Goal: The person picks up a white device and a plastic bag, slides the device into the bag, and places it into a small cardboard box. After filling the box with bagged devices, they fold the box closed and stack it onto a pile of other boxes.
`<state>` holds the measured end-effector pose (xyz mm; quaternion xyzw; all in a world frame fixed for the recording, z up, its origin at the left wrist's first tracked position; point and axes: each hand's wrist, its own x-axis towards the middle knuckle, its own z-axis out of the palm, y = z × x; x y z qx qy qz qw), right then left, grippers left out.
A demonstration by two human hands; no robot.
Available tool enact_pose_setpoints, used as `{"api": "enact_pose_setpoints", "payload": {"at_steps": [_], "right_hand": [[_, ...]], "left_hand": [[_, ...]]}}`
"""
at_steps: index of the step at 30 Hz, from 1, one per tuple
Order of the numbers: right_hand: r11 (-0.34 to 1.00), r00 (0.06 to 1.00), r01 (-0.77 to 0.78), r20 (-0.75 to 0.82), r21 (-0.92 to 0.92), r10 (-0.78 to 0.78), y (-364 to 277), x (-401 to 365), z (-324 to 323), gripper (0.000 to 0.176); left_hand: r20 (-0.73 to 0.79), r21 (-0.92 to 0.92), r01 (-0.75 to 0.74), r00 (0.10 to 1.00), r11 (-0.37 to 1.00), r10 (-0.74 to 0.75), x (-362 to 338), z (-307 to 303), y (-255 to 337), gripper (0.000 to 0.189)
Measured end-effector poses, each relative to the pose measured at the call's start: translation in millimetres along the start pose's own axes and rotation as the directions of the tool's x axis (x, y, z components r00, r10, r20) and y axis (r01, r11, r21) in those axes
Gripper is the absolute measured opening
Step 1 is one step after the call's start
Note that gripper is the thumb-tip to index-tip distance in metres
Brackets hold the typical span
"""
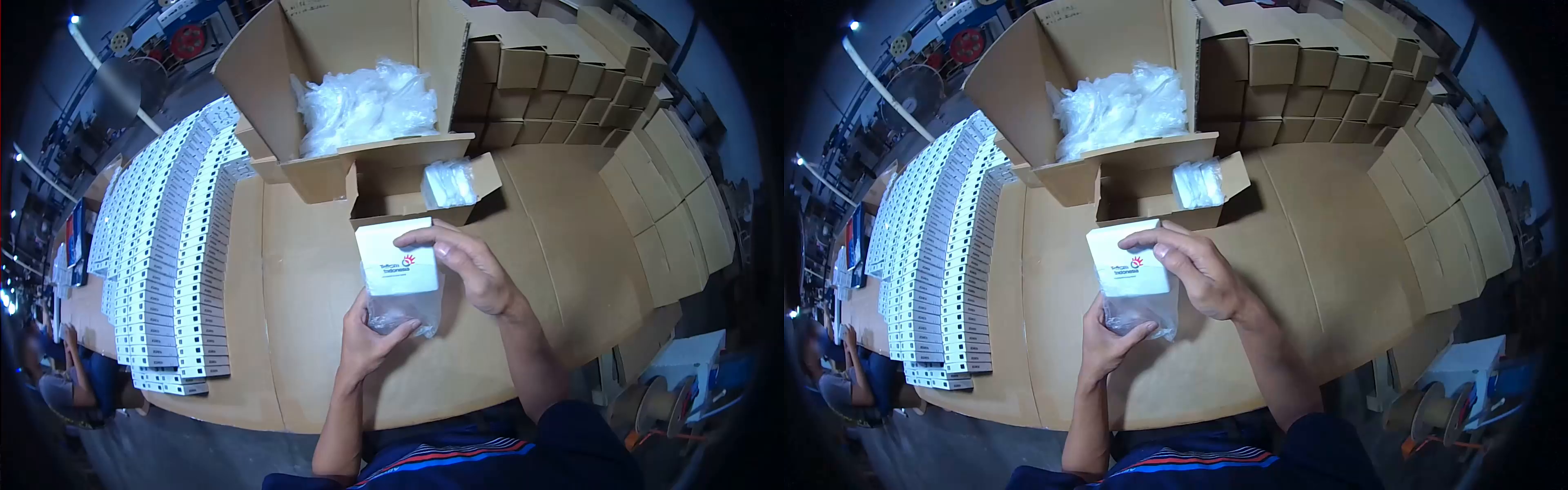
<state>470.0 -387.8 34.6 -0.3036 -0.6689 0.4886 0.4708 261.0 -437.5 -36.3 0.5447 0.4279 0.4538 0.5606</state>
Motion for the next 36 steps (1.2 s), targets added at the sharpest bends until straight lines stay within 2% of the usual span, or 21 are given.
{"api": "enact_pose_setpoints", "payload": {"at_steps": [3, 4, 7, 8, 11, 16, 21, 23, 24, 27, 28, 31, 32, 35, 36], "right_hand": [[0.997, 0.992, 0.017, -0.127, 0.081, -0.006, 7, -1, -3, 0.042], [0.963, 0.988, 0.02, -0.155, 0.27, 0.023, 9, 0, -3, 0.036], [0.947, 0.967, -0.12, -0.18, 0.299, 0.18, 10, -3, -1, 0.031], [0.951, 0.975, -0.029, -0.203, 0.308, 0.095, 23, -4, 0, 0.033], [0.938, 0.959, 0.122, -0.283, 0.325, -0.027, 37, -5, 3, 0.039], [0.964, 0.929, 0.117, -0.369, 0.24, -0.021, 31, -11, -6, 0.032], [0.973, 0.95, 0.044, -0.311, 0.228, 0.03, 30, -14, -10, 0.027], [0.981, 0.963, -0.007, -0.262, 0.196, 0.059, 31, -14, -8, 0.025], [0.993, 0.959, -0.002, -0.28, 0.12, 0.036, 33, -13, -5, 0.022], [0.987, 0.953, -0.156, -0.269, -0.033, 0.142, 35, -12, -2, 0.022], [0.963, 0.935, -0.271, -0.241, -0.012, 0.26, 32, -11, -2, 0.023], [0.959, 0.937, -0.195, -0.25, 0.205, 0.244, 47, -14, 5, 0.025], [0.954, 0.923, -0.133, -0.318, 0.267, 0.218, 49, -17, 9, 0.027], [0.835, 0.871, -0.304, -0.22, 0.459, 0.438, 58, -47, 7, 0.026], [0.73, 0.87, -0.271, -0.165, 0.628, 0.465, 71, -54, 11, 0.024]], "left_hand": [[0.017, -0.009, 0.021, 1.0, 1.0, -0.021, -2, -2, -4, 0.058], [0.035, 0.011, 0.032, 0.999, 0.999, -0.033, -3, -3, -4, 0.057], [0.059, 0.005, 0.033, 0.998, 0.999, -0.033, -3, -1, -3, 0.056], [0.056, -0.007, 0.028, 0.998, 1.0, -0.028, -3, 0, -3, 0.055], [0.031, -0.008, 0.038, 0.999, 0.999, -0.038, -3, -1, -5, 0.054], [-0.003, 0.017, 0.035, 0.999, 0.999, -0.035, -3, -4, -13, 0.054], [0.003, 0.013, 0.036, 0.999, 0.999, -0.037, -4, 2, -14, 0.055], [-0.002, -0.006, 0.033, 0.999, 0.999, -0.033, -4, 5, -13, 0.055], [0.009, 0.003, 0.024, 1.0, 1.0, -0.024, -3, 6, -11, 0.055], [-0.014, -0.25, 0.031, 0.999, 0.968, -0.035, -5, 4, -25, 0.048], [-0.041, -0.472, 0.045, 0.997, 0.88, -0.072, -5, 5, -32, 0.046], [-0.145, -0.449, 0.074, 0.977, 0.891, -0.154, -2, 6, -42, 0.049], [-0.207, -0.442, 0.018, 0.971, 0.897, -0.121, -1, 8, -47, 0.049], [-0.266, -0.414, -0.078, 0.963, 0.907, -0.039, 2, 8, -46, 0.048], [-0.248, -0.366, -0.096, 0.969, 0.926, 0.003, 3, 6, -46, 0.048]]}}
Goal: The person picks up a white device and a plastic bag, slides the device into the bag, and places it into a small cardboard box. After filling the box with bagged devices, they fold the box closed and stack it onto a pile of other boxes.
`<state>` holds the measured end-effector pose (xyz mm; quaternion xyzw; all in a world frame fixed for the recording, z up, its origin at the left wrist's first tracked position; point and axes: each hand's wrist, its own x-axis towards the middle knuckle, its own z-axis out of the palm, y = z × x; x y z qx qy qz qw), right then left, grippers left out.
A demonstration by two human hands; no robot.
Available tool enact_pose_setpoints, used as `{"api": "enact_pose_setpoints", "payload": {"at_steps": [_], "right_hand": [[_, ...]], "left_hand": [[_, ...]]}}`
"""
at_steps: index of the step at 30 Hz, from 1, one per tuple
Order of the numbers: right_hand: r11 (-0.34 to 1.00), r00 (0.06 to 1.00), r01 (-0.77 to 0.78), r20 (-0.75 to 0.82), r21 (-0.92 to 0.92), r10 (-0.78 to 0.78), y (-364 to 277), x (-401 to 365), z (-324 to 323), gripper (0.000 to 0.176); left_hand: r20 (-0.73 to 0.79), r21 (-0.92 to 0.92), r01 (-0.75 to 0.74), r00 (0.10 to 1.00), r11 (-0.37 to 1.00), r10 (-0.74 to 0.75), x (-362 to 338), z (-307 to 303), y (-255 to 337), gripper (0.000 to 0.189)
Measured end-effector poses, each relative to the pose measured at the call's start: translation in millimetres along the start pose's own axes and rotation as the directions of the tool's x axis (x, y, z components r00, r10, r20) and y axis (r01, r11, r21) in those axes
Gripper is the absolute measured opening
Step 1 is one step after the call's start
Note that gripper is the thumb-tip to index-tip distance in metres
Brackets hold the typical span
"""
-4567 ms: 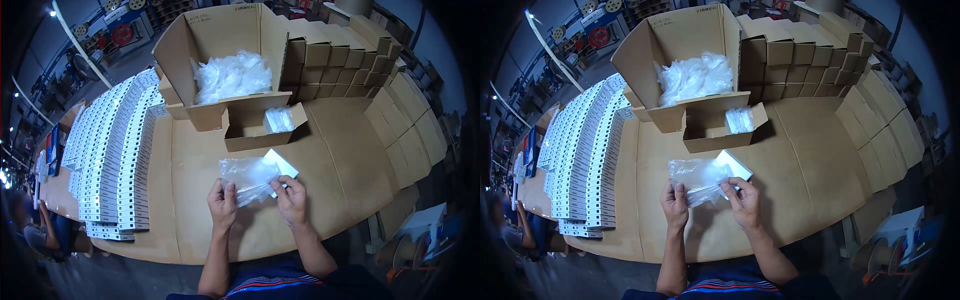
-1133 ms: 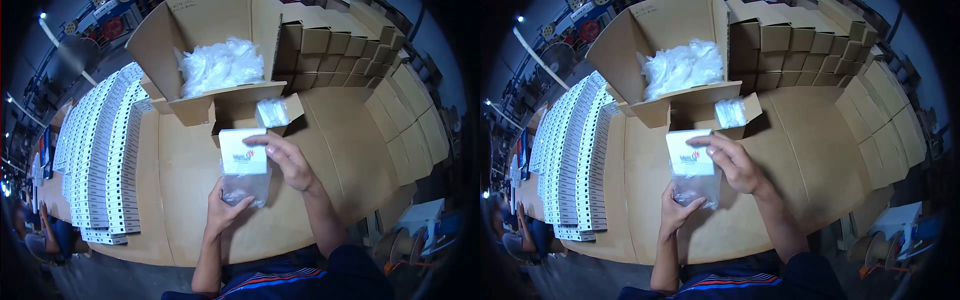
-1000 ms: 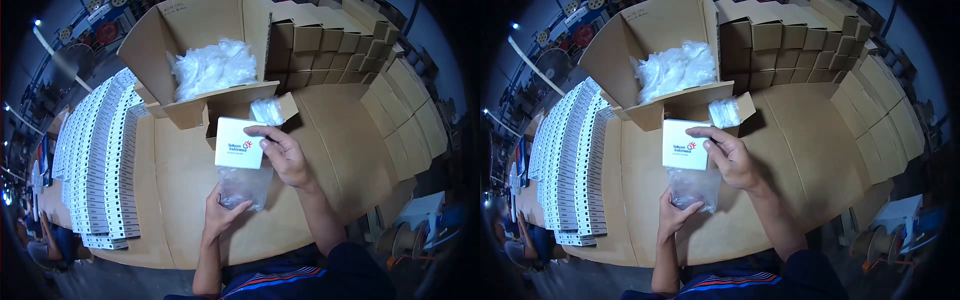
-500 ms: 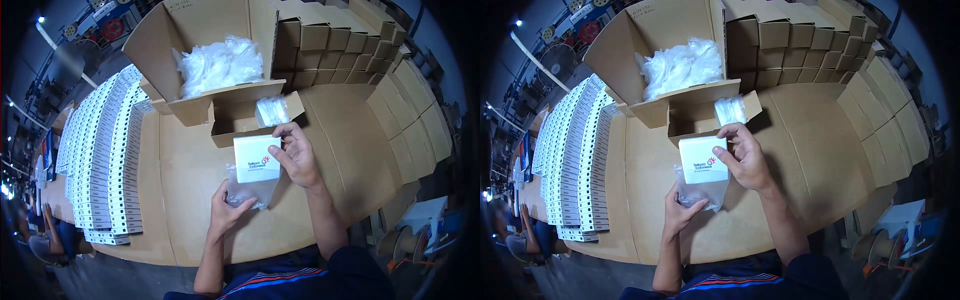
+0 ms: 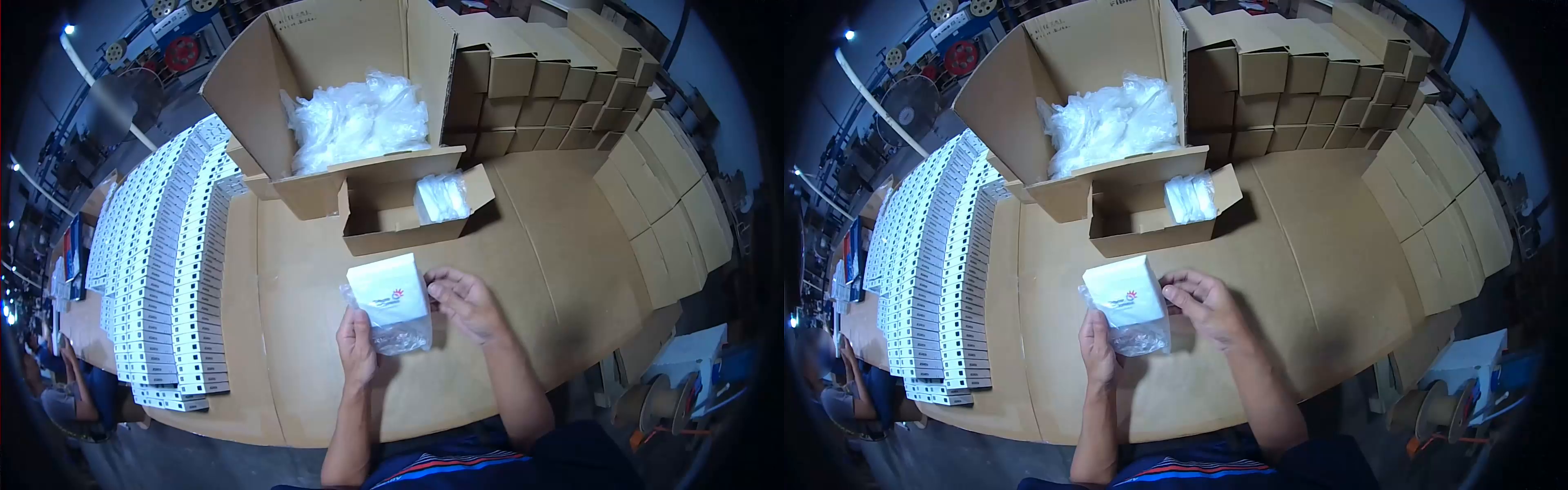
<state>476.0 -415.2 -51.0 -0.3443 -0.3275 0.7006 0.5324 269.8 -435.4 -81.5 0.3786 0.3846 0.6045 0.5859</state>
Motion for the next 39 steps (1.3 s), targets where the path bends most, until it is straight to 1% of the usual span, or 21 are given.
{"api": "enact_pose_setpoints", "payload": {"at_steps": [3, 4, 7, 8, 11, 12, 15, 16, 19, 20, 23, 24, 27, 28, 31, 33, 34, 35, 37, 38, 39], "right_hand": [[0.983, 0.99, 0.134, 0.03, 0.126, -0.139, 27, 3, -5, 0.02], [0.981, 0.989, 0.144, 0.024, 0.13, -0.148, 30, 3, -6, 0.017], [0.965, 0.982, 0.184, 0.005, 0.186, -0.188, 28, 1, 0, 0.017], [0.964, 0.982, 0.165, 0.06, 0.207, -0.18, 30, 1, -5, 0.014], [0.964, 0.954, 0.2, 0.189, 0.177, -0.233, 20, 4, -4, 0.011], [0.967, 0.953, 0.214, 0.187, 0.137, -0.237, 22, 5, -4, 0.009], [0.975, 0.974, 0.204, 0.088, 0.084, -0.211, 20, 4, 3, 0.01], [0.97, 0.972, 0.234, 0.019, 0.066, -0.235, 20, 3, 11, 0.01], [0.953, 0.915, 0.28, -0.27, -0.111, -0.3, 44, 6, 16, 0.012], [0.942, 0.896, 0.286, -0.3, -0.174, -0.328, 53, 8, 10, 0.015], [0.958, 0.918, 0.264, -0.276, -0.11, -0.284, 34, -3, 36, 0.018], [0.93, 0.919, 0.295, -0.201, -0.219, -0.339, 30, -6, 38, 0.022], [0.911, 0.948, 0.26, -0.093, -0.321, -0.304, 38, -9, 27, 0.025], [0.914, 0.949, 0.255, -0.098, -0.316, -0.298, 40, -10, 23, 0.025], [0.923, 0.988, 0.141, -0.009, -0.359, -0.154, 30, -12, 14, 0.018], [0.951, 0.983, 0.106, -0.112, -0.29, -0.144, 28, -13, 12, 0.017], [0.963, 0.977, 0.093, -0.163, -0.254, -0.137, 26, -13, 12, 0.016], [0.94, 0.964, 0.202, -0.114, -0.273, -0.24, 25, -13, 12, 0.017], [0.862, 0.9, 0.415, -0.008, -0.292, -0.436, 22, -11, 13, 0.019], [0.856, 0.894, 0.447, 0.091, -0.259, -0.439, 24, -12, 14, 0.021], [0.838, 0.914, 0.405, 0.145, -0.367, -0.379, 22, -12, 16, 0.023]], "left_hand": [[0.092, 0.082, -0.001, 0.996, 0.997, -0.007, 7, -14, -8, 0.05], [0.139, 0.134, 0.023, 0.989, 0.991, -0.041, 8, -21, -7, 0.053], [0.197, 0.139, -0.024, 0.98, 0.99, -0.004, 13, -22, 1, 0.057], [0.213, 0.138, -0.035, 0.977, 0.99, 0.005, 14, -19, 5, 0.058], [0.259, 0.134, -0.06, 0.966, 0.989, 0.024, 12, -16, 12, 0.063], [0.286, 0.17, -0.089, 0.958, 0.981, 0.037, 13, -18, 11, 0.066], [0.324, 0.122, -0.031, 0.946, 0.992, -0.01, 13, -16, 11, 0.068], [0.335, -0.051, 0.061, 0.941, 0.997, -0.041, 11, -9, 14, 0.066], [0.317, 0.088, 0.057, 0.945, 0.994, -0.082, 5, -4, 8, 0.064], [0.233, 0.093, 0.128, 0.961, 0.987, -0.147, 4, 0, 6, 0.057], [-0.029, 0.069, 0.333, 0.943, 0.94, -0.332, 0, 15, 2, 0.039], [-0.023, 0.147, 0.285, 0.958, 0.947, -0.285, 3, 12, -3, 0.034], [-0.022, 0.092, 0.22, 0.975, 0.971, -0.219, 4, 13, -3, 0.032], [-0.043, 0.069, 0.235, 0.972, 0.97, -0.232, 4, 16, 1, 0.03], [-0.086, 0.01, 0.27, 0.959, 0.963, -0.268, 3, 19, 10, 0.031], [-0.076, -0.018, 0.274, 0.959, 0.962, -0.275, 3, 10, 8, 0.033], [-0.091, 0.023, 0.265, 0.961, 0.964, -0.262, 5, 8, 9, 0.028], [-0.117, 0.035, 0.26, 0.96, 0.965, -0.255, 6, 9, 11, 0.029], [-0.17, 0.059, 0.249, 0.957, 0.967, -0.236, 9, 11, 17, 0.029], [-0.172, 0.067, 0.234, 0.96, 0.97, -0.22, 10, 10, 17, 0.03], [-0.171, 0.052, 0.231, 0.961, 0.972, -0.219, 10, 11, 17, 0.032]]}}
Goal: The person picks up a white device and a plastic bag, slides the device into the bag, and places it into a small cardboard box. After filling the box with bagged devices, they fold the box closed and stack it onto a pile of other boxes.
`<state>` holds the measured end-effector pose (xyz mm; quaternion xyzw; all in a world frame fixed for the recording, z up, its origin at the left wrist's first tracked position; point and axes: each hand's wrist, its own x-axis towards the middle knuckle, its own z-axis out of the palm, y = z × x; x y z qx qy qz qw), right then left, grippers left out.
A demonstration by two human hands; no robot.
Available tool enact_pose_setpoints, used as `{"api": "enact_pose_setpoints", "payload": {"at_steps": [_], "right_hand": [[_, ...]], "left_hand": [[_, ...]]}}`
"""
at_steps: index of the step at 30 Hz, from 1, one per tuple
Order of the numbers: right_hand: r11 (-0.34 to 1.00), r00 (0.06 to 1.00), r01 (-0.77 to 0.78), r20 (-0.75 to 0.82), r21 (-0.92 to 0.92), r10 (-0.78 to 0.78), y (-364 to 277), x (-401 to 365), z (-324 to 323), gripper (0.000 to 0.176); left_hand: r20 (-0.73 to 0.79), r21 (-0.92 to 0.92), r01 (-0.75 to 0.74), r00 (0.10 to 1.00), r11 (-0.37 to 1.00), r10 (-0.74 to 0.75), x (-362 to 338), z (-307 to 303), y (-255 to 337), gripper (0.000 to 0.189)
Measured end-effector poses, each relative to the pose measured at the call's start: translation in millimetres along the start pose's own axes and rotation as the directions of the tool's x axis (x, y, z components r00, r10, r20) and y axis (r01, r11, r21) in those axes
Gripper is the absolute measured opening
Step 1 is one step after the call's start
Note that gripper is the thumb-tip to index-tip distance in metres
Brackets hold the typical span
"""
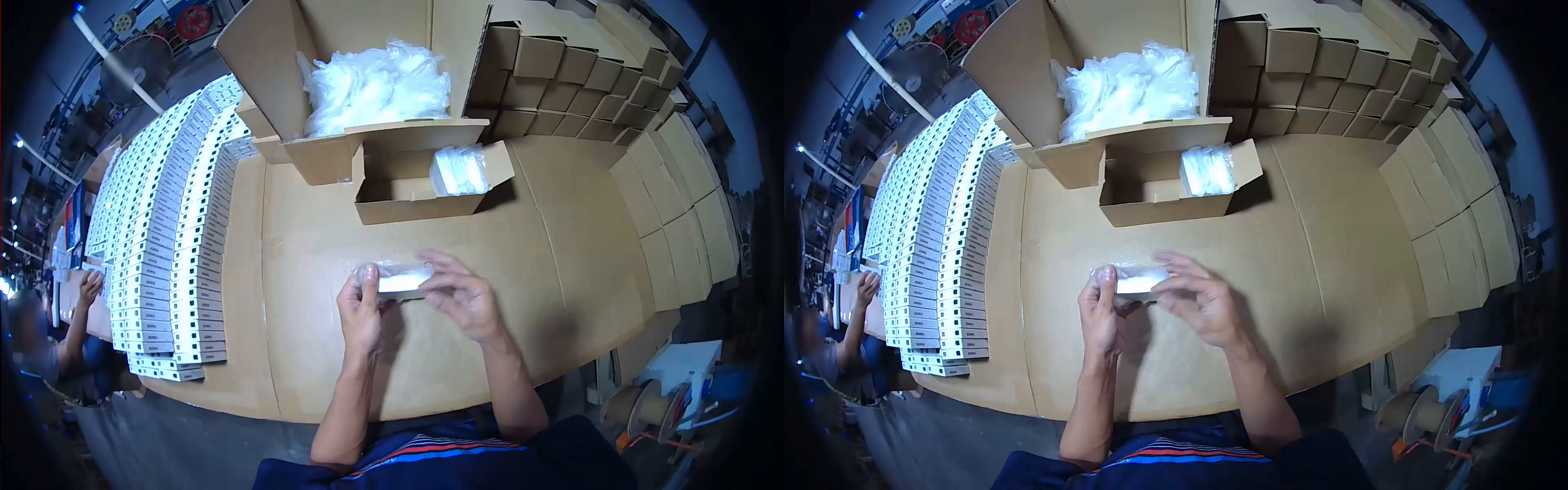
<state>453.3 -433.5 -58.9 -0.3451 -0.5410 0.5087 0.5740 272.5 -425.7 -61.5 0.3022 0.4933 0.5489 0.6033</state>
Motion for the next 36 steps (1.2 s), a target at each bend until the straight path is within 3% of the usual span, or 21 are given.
{"api": "enact_pose_setpoints", "payload": {"at_steps": [2, 3, 6, 8, 12, 13, 16, 17, 20, 22, 24, 25, 28, 29, 31, 33, 34, 35, 36], "right_hand": [[0.972, 0.987, -0.068, 0.128, -0.225, 0.099, -12, 3, 2, 0.027], [0.952, 0.985, -0.109, 0.097, -0.287, 0.142, -16, 6, 5, 0.032], [0.934, 0.983, -0.165, 0.023, -0.318, 0.181, -15, 9, 5, 0.032], [0.906, 0.986, -0.118, 0.059, -0.406, 0.155, -25, 11, 4, 0.033], [0.902, 0.98, -0.156, 0.051, -0.404, 0.192, -31, 13, 0, 0.032], [0.907, 0.981, -0.157, 0.045, -0.392, 0.189, -31, 13, 0, 0.032], [0.878, 0.993, 0.072, 0.114, -0.473, -0.019, -31, 12, 2, 0.033], [0.858, 0.991, 0.104, 0.124, -0.502, -0.047, -36, 12, 4, 0.033], [0.777, 0.977, 0.21, 0.167, -0.594, -0.136, -60, 5, 10, 0.034], [0.69, 0.951, 0.307, 0.232, -0.656, -0.204, -72, 4, 11, 0.031], [0.63, 0.914, 0.387, 0.372, -0.673, -0.164, -83, -3, 5, 0.027], [0.596, 0.885, 0.437, 0.441, -0.674, -0.15, -90, -5, 2, 0.026], [0.55, 0.858, 0.434, 0.513, -0.714, -0.011, -119, -13, -7, 0.022], [0.524, 0.839, 0.482, 0.542, -0.702, -0.047, -124, -13, -9, 0.021], [0.589, 0.878, 0.437, 0.465, -0.679, -0.116, -123, -16, -13, 0.021], [0.617, 0.901, 0.42, 0.386, -0.665, -0.197, -118, -11, -19, 0.02], [0.652, 0.939, 0.339, 0.281, -0.679, -0.196, -111, -6, -22, 0.02], [0.686, 0.967, 0.255, 0.174, -0.681, -0.188, -102, -3, -24, 0.019], [0.72, 0.984, 0.166, 0.063, -0.674, -0.168, -94, 1, -26, 0.019]], "left_hand": [[0.01, -0.03, -0.001, 1.0, 1.0, 0.002, -1, 3, 0, 0.035], [0.035, -0.048, 0.002, 0.999, 0.999, 0.0, -1, 4, 1, 0.034], [0.077, -0.058, -0.007, 0.997, 0.998, 0.011, -1, 1, 9, 0.035], [0.086, -0.006, -0.036, 0.996, 0.999, 0.037, -1, -2, 16, 0.038], [0.262, -0.053, -0.19, 0.944, 0.98, 0.198, -17, -2, 31, 0.055], [0.308, 0.046, -0.332, 0.902, 0.942, 0.302, -16, -6, 28, 0.059], [0.493, 0.358, -0.402, 0.848, 0.843, 0.195, -18, -20, 38, 0.048], [0.479, 0.347, -0.355, 0.863, 0.868, 0.162, -18, -22, 38, 0.034], [0.463, 0.313, -0.359, 0.866, 0.879, 0.189, -17, -31, 26, 0.027], [0.48, 0.392, -0.385, 0.86, 0.835, 0.171, -21, -32, 33, 0.026], [0.476, 0.434, -0.321, 0.875, 0.842, 0.088, -30, -31, 37, 0.027], [0.522, 0.519, -0.362, 0.851, 0.774, 0.048, -38, -30, 46, 0.026], [0.539, 0.381, -0.303, 0.84, 0.873, 0.056, -53, -27, 44, 0.026], [0.532, 0.376, -0.277, 0.846, 0.884, 0.039, -54, -27, 41, 0.028], [0.515, 0.368, -0.214, 0.857, 0.905, -0.006, -51, -27, 36, 0.032], [0.501, 0.351, -0.438, 0.835, 0.828, 0.23, -43, -17, 35, 0.039], [0.49, 0.342, -0.541, 0.8, 0.768, 0.345, -36, -8, 37, 0.043], [0.454, 0.385, -0.462, 0.849, 0.799, 0.272, -32, -3, 41, 0.052], [0.432, 0.478, -0.528, 0.837, 0.702, 0.335, -22, 2, 40, 0.053]]}}
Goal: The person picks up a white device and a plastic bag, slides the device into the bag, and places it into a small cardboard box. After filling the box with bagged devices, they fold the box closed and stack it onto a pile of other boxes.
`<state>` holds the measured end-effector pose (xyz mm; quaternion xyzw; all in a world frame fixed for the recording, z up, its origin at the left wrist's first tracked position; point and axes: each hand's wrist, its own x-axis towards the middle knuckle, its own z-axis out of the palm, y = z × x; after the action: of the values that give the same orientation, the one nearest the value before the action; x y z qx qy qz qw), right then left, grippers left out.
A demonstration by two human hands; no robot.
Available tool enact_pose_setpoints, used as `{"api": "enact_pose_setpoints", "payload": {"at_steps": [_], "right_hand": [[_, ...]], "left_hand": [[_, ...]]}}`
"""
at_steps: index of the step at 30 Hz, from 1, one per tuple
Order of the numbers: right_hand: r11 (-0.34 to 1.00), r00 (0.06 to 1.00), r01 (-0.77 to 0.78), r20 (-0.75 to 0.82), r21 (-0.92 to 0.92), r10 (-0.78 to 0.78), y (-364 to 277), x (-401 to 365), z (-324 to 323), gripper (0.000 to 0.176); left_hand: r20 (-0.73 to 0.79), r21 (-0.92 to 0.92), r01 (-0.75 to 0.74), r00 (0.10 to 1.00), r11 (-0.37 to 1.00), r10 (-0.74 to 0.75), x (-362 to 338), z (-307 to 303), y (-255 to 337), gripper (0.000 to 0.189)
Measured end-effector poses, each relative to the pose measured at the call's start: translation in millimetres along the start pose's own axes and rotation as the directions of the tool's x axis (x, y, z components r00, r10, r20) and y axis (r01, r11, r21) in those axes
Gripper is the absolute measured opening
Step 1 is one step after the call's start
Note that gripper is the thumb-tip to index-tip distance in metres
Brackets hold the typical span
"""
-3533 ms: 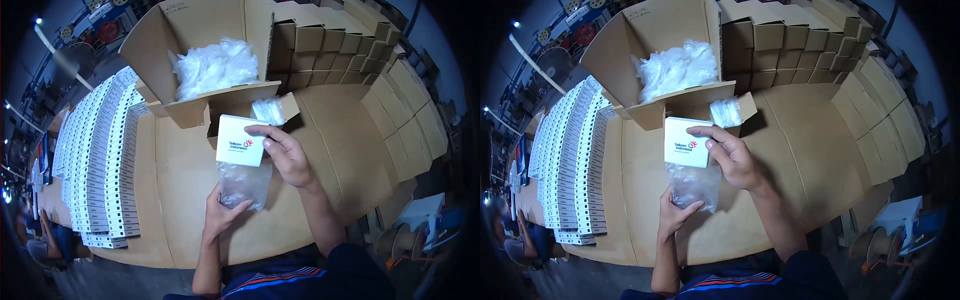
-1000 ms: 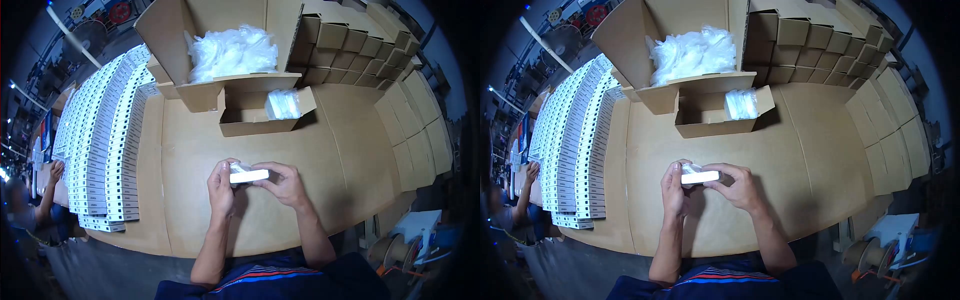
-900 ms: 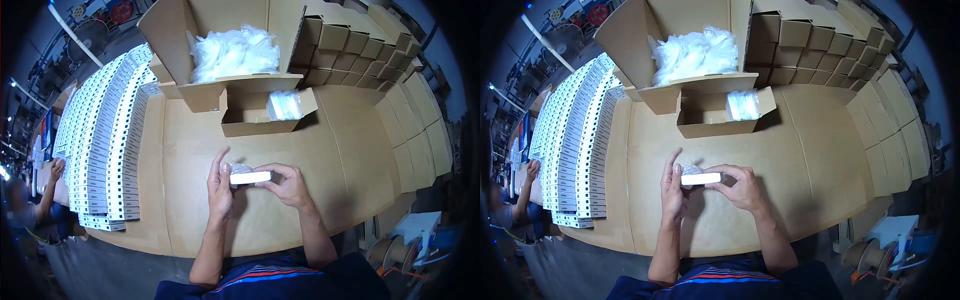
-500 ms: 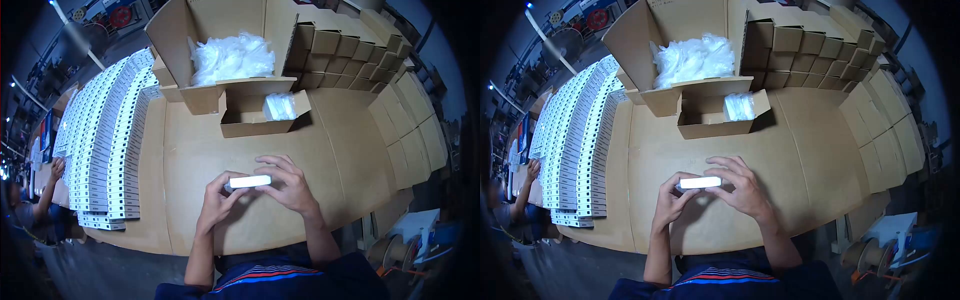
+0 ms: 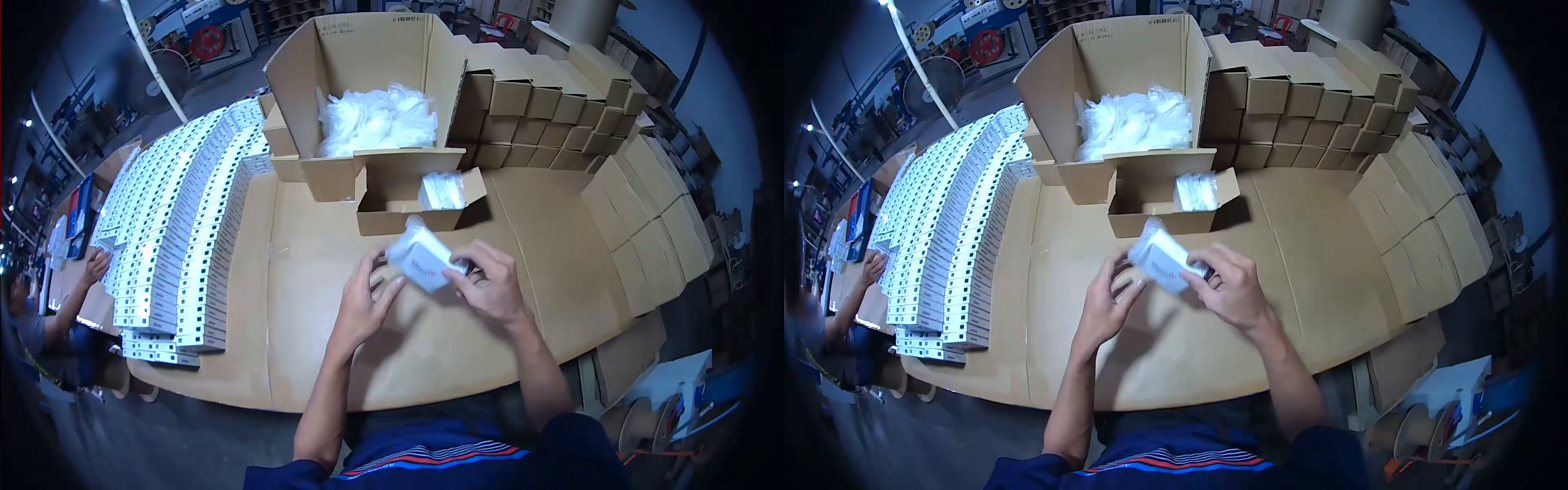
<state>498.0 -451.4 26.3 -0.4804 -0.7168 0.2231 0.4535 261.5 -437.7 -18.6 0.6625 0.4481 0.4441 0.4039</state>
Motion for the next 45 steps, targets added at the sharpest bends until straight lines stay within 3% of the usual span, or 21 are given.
{"api": "enact_pose_setpoints", "payload": {"at_steps": [1, 3, 5, 10, 14, 17, 19, 24, 25, 28, 30, 33, 36, 38, 40, 42, 44, 45], "right_hand": [[0.995, 0.994, 0.004, -0.108, 0.096, 0.006, -1, 10, 8, 0.016], [0.998, 0.961, 0.066, -0.269, -0.007, -0.066, 14, 31, 22, 0.017], [0.992, 0.912, 0.096, -0.393, -0.08, -0.12, 21, 53, 38, 0.022], [0.944, 0.869, 0.079, -0.441, -0.322, -0.223, 46, 81, 62, 0.026], [0.941, 0.906, -0.001, -0.399, -0.338, -0.142, 61, 87, 68, 0.026], [0.947, 0.93, -0.076, -0.366, -0.312, -0.046, 71, 91, 73, 0.02], [0.913, 0.948, -0.1, -0.317, -0.395, -0.034, 81, 94, 77, 0.017], [0.769, 0.964, -0.233, -0.248, -0.595, 0.1, 79, 103, 87, 0.01], [0.727, 0.926, -0.378, -0.232, -0.573, 0.299, 65, 107, 88, 0.014], [0.744, 0.952, -0.261, -0.291, -0.615, 0.094, 76, 92, 94, 0.022], [0.797, 0.96, -0.26, -0.233, -0.546, 0.153, 86, 77, 94, 0.036], [0.754, 0.988, -0.145, -0.141, -0.641, 0.07, 51, 81, 95, 0.046], [0.864, 0.944, -0.169, -0.33, -0.474, 0.003, -10, 113, 116, 0.053], [0.953, 0.99, 0.023, -0.129, -0.301, -0.065, -30, 135, 137, 0.052], [0.951, 0.971, 0.234, 0.09, -0.204, -0.22, -53, 168, 170, 0.053], [0.944, 0.94, 0.313, 0.175, -0.102, -0.293, -59, 205, 214, 0.056], [0.902, 0.905, 0.409, 0.187, -0.138, -0.382, -52, 245, 258, 0.058], [0.863, 0.896, 0.44, 0.186, -0.249, -0.403, -48, 265, 275, 0.059]], "left_hand": [[-0.052, 0.141, -0.041, 0.997, 0.989, 0.049, 13, 3, -3, 0.055], [-0.099, 0.375, -0.166, 0.971, 0.912, 0.217, 39, 8, -12, 0.056], [-0.038, 0.48, -0.251, 0.951, 0.841, 0.305, 65, 12, -17, 0.056], [0.13, 0.674, -0.317, 0.94, 0.668, 0.315, 98, 19, -37, 0.061], [0.171, 0.628, -0.316, 0.947, 0.711, 0.27, 99, 19, -41, 0.063], [0.162, 0.571, -0.297, 0.955, 0.766, 0.249, 99, 19, -36, 0.052], [0.188, 0.561, -0.31, 0.951, 0.767, 0.247, 97, 16, -33, 0.045], [0.252, 0.552, -0.357, 0.933, 0.754, 0.257, 98, 8, -35, 0.046], [0.256, 0.539, -0.357, 0.932, 0.763, 0.256, 98, 7, -33, 0.047], [0.238, 0.47, -0.372, 0.927, 0.801, 0.29, 90, 0, -36, 0.048], [0.209, 0.378, -0.431, 0.902, 0.819, 0.378, 76, -20, -34, 0.046], [0.054, 0.348, -0.413, 0.905, 0.842, 0.421, 66, -76, -18, 0.035], [-0.247, 0.537, -0.261, 0.861, 0.803, 0.445, 81, -145, -21, 0.025], [-0.493, 0.469, -0.039, 0.818, 0.882, 0.298, 109, -184, -18, 0.021], [-0.527, 0.567, -0.08, 0.729, 0.82, 0.436, 154, -220, -47, 0.018], [-0.513, 0.603, -0.112, 0.704, 0.79, 0.492, 204, -245, -80, 0.017], [-0.513, 0.604, -0.161, 0.671, 0.78, 0.536, 258, -261, -109, 0.02], [-0.532, 0.559, -0.163, 0.682, 0.813, 0.503, 285, -269, -124, 0.023]]}}
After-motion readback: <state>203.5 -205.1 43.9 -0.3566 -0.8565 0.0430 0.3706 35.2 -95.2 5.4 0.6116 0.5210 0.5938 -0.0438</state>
